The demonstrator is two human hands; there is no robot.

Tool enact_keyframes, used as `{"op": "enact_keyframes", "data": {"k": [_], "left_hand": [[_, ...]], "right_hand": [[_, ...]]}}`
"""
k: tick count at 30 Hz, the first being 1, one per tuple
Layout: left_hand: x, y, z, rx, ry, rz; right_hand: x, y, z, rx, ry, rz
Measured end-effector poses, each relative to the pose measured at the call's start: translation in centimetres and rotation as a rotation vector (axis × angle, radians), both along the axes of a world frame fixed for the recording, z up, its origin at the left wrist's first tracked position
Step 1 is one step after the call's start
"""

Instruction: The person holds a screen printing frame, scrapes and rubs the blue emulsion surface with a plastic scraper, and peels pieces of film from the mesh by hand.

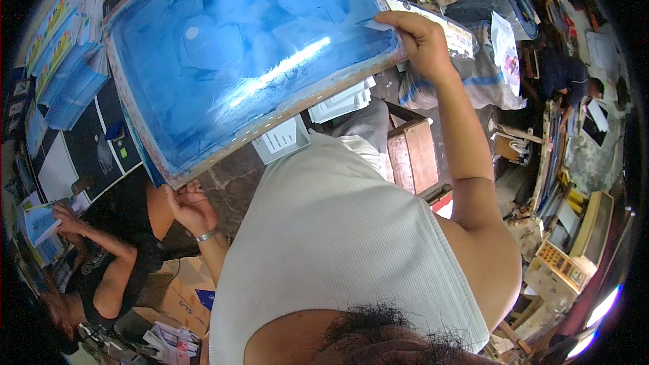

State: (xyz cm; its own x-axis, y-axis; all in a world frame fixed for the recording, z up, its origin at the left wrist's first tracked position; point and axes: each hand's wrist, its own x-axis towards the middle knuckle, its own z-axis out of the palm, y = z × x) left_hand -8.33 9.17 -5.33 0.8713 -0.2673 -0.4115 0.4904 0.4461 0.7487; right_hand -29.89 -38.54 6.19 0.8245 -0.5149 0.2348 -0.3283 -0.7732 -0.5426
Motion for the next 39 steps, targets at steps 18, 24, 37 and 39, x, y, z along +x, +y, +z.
{"op": "enact_keyframes", "data": {"k": [18, 24, 37, 39], "left_hand": [[-0.1, 0.0, -0.4, 0.045, -0.031, 0.045], [-0.2, 0.0, -0.6, 0.033, -0.029, 0.046], [-0.3, 0.5, -0.7, -0.022, -0.062, 0.005], [-0.3, 0.9, -1.2, -0.017, -0.034, 0.018]], "right_hand": [[1.4, 0.7, -2.7, -0.391, 0.100, 0.208], [2.5, 0.3, -1.3, -0.348, 0.075, 0.170], [5.2, 3.6, -0.4, -0.325, 0.073, 0.145], [4.9, 4.4, -0.6, -0.355, 0.149, 0.173]]}}
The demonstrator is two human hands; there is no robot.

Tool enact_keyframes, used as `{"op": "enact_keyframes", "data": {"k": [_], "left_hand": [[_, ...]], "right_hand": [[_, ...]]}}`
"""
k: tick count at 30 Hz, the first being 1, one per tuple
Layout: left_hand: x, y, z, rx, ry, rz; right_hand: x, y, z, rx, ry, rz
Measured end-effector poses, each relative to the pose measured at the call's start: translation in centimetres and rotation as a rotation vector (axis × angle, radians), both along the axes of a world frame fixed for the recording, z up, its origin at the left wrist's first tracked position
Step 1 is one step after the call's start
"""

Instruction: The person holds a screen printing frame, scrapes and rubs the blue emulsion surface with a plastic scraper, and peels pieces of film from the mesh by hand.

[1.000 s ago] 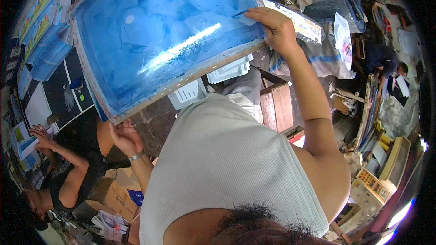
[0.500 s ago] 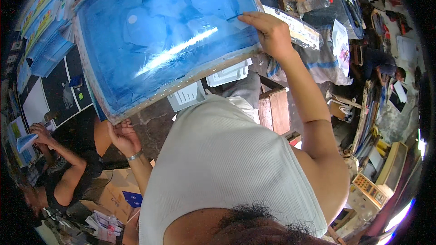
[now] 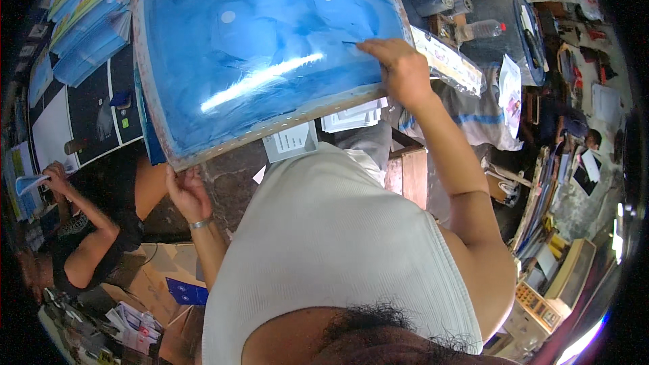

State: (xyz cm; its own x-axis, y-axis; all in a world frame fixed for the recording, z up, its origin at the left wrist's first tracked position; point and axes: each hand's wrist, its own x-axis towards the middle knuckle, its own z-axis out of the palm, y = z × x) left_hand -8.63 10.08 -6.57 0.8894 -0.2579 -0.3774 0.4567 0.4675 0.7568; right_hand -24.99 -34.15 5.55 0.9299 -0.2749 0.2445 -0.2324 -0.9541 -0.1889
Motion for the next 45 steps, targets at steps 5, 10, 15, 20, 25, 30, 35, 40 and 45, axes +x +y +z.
{"op": "enact_keyframes", "data": {"k": [5, 10, 15, 20, 25, 30, 35, 40, 45], "left_hand": [[-0.4, -1.0, 0.8, 0.037, 0.027, 0.079], [-0.2, -0.5, -0.1, 0.053, 0.028, 0.028], [-0.3, -1.1, 0.4, 0.068, 0.065, 0.071], [-0.5, -1.3, 0.4, 0.096, 0.060, 0.083], [-0.5, -0.6, 0.2, 0.087, 0.030, 0.032], [-0.3, -0.7, 0.1, 0.087, 0.030, 0.009], [-0.1, -0.5, -0.2, 0.065, 0.066, 0.023], [-0.2, -0.6, -0.1, 0.072, 0.064, 0.044], [-0.1, -0.5, -0.2, 0.031, 0.058, 0.022]], "right_hand": [[1.3, 1.5, 0.5, 0.059, -0.011, 0.000], [6.4, 2.3, 0.1, 0.050, -0.080, -0.010], [7.6, 3.3, 0.5, 0.025, -0.014, -0.002], [5.9, 4.8, 1.1, 0.177, 0.028, -0.089], [4.7, 6.0, 2.4, 0.153, 0.092, -0.172], [6.8, 4.3, 1.9, 0.093, 0.013, -0.167], [7.7, 3.7, -0.1, 0.003, 0.036, -0.057], [4.3, 7.3, 0.6, 0.065, 0.095, 0.066], [3.2, 8.0, 1.2, 0.212, -0.021, 0.011]]}}
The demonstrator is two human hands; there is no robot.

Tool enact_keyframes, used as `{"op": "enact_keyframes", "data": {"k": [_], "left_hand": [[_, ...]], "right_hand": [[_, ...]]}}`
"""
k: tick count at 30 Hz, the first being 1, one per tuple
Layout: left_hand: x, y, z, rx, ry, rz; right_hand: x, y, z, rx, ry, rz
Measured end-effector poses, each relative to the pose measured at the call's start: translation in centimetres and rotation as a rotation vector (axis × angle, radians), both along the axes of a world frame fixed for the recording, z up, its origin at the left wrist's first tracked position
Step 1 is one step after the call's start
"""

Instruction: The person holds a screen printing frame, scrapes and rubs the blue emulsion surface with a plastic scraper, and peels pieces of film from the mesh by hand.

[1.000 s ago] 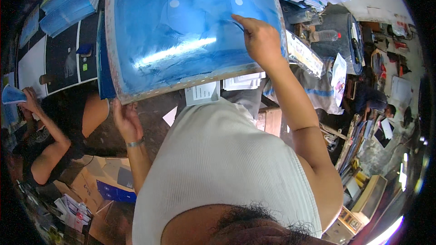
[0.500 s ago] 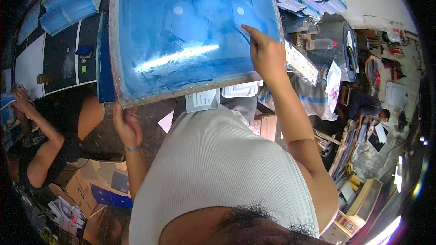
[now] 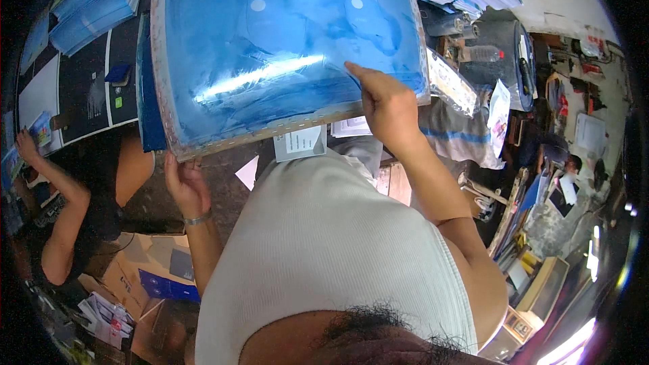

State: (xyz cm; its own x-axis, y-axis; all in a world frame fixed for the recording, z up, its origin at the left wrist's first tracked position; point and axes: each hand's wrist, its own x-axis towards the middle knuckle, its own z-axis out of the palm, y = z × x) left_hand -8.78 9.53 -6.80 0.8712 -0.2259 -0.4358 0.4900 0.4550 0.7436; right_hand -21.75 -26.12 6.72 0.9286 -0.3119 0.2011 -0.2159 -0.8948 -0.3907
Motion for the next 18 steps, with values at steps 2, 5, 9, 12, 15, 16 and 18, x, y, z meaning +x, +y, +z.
{"op": "enact_keyframes", "data": {"k": [2, 5, 9, 12, 15, 16, 18], "left_hand": [[0.1, 0.3, -0.4, 0.016, 0.018, 0.019], [0.0, 0.7, -0.2, -0.001, 0.004, -0.020], [0.1, 0.5, 0.2, 0.010, 0.007, -0.034], [0.0, 0.6, 0.2, -0.006, -0.003, -0.033], [0.1, 0.8, 0.3, 0.045, 0.028, -0.036], [0.0, 0.8, 0.4, 0.037, 0.030, -0.031], [0.0, 1.0, 0.2, 0.030, 0.036, -0.024]], "right_hand": [[0.4, -0.2, 0.6, 0.031, 0.008, -0.103], [1.0, -1.2, 0.6, 0.012, 0.015, -0.270], [2.2, -3.1, 0.0, -0.092, 0.027, -0.384], [3.4, -3.4, -0.3, -0.090, 0.102, -0.409], [4.1, -3.8, -1.0, -0.132, 0.121, -0.367], [4.3, -3.7, -1.1, -0.133, 0.123, -0.362], [4.8, -3.4, -1.2, -0.152, 0.127, -0.364]]}}
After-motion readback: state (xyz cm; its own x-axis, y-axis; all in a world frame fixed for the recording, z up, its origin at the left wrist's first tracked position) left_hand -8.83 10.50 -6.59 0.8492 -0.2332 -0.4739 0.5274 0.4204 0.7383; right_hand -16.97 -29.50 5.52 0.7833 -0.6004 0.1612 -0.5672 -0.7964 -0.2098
